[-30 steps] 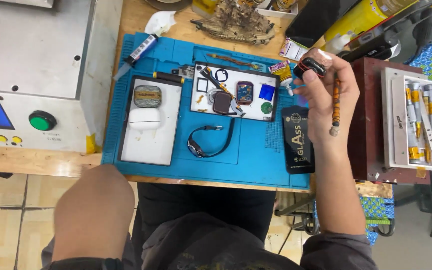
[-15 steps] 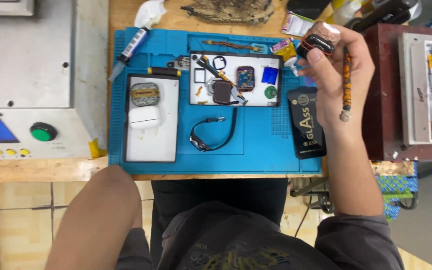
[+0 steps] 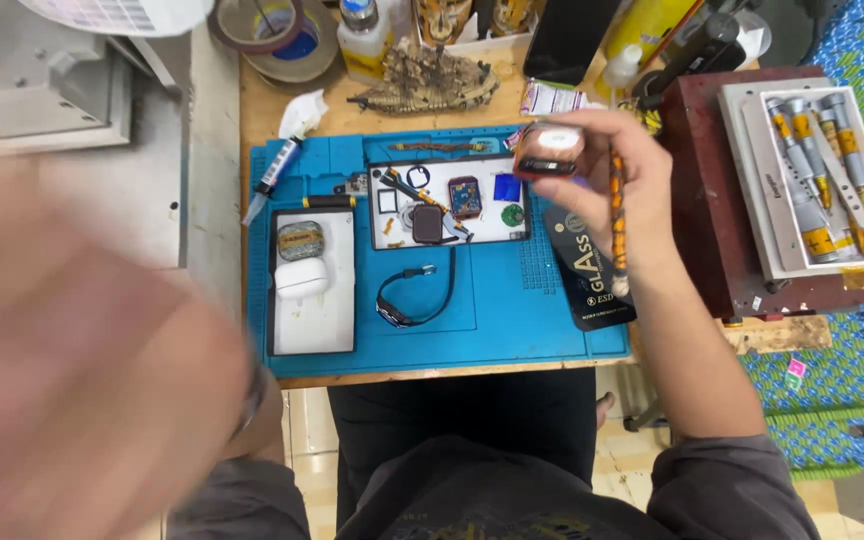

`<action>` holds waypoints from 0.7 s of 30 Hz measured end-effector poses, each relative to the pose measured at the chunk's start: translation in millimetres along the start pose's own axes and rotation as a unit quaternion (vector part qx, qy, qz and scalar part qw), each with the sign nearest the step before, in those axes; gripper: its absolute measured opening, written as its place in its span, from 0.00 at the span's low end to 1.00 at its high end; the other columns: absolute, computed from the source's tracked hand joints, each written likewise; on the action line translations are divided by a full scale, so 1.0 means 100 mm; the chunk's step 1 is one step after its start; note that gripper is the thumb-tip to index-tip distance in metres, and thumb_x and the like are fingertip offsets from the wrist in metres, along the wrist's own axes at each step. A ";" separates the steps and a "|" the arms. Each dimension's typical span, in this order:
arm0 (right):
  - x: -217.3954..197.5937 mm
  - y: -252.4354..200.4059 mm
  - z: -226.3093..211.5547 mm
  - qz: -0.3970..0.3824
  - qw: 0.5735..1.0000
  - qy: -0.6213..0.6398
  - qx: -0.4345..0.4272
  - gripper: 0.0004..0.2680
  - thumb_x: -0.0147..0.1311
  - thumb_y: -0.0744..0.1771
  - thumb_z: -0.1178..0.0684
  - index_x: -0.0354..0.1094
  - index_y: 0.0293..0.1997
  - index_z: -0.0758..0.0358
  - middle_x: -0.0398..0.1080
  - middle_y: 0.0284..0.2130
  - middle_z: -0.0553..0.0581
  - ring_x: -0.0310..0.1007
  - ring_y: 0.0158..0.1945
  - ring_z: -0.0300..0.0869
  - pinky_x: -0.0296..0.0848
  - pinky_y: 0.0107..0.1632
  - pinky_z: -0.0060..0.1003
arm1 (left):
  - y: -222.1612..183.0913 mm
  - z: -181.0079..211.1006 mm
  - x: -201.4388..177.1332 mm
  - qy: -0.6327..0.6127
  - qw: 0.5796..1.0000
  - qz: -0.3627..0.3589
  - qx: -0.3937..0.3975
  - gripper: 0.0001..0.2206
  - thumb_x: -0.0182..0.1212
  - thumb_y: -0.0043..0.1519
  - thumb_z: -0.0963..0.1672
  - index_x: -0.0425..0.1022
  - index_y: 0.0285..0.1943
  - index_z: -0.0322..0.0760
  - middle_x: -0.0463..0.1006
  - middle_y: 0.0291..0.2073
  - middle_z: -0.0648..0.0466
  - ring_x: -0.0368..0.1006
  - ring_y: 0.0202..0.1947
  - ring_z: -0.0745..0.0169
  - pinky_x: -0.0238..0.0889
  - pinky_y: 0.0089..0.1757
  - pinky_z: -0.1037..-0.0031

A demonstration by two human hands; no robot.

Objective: A person is repairing a smartwatch by carefully disassembling it and manipulating internal components on a specialized work mat.

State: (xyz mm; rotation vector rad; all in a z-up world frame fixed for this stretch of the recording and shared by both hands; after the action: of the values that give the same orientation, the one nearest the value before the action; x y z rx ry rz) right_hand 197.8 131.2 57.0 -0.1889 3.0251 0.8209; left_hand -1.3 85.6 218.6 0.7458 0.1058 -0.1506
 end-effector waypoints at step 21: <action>0.42 -0.27 -0.20 -0.282 0.953 -0.092 -0.065 0.18 0.59 0.64 0.53 0.59 0.59 0.61 0.68 0.51 0.61 0.63 0.61 0.54 0.51 0.69 0.54 | -1.02 -1.31 0.99 -0.352 0.856 -0.324 -0.199 0.25 0.55 0.64 0.44 0.50 0.69 0.41 0.54 0.67 0.47 0.60 0.66 0.45 0.77 0.48 0.66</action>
State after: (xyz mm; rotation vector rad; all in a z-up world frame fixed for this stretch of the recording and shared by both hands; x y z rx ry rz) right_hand 159.8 93.1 59.6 -0.8710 2.5271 0.9069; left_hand 73.3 91.4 40.2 0.1764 -0.3137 -1.0085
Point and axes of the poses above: each hand's wrist, its own y-axis towards the middle knuckle, its own x-axis out of the palm, z = x × y, the point moved 10 cm from there along y, towards the middle knuckle
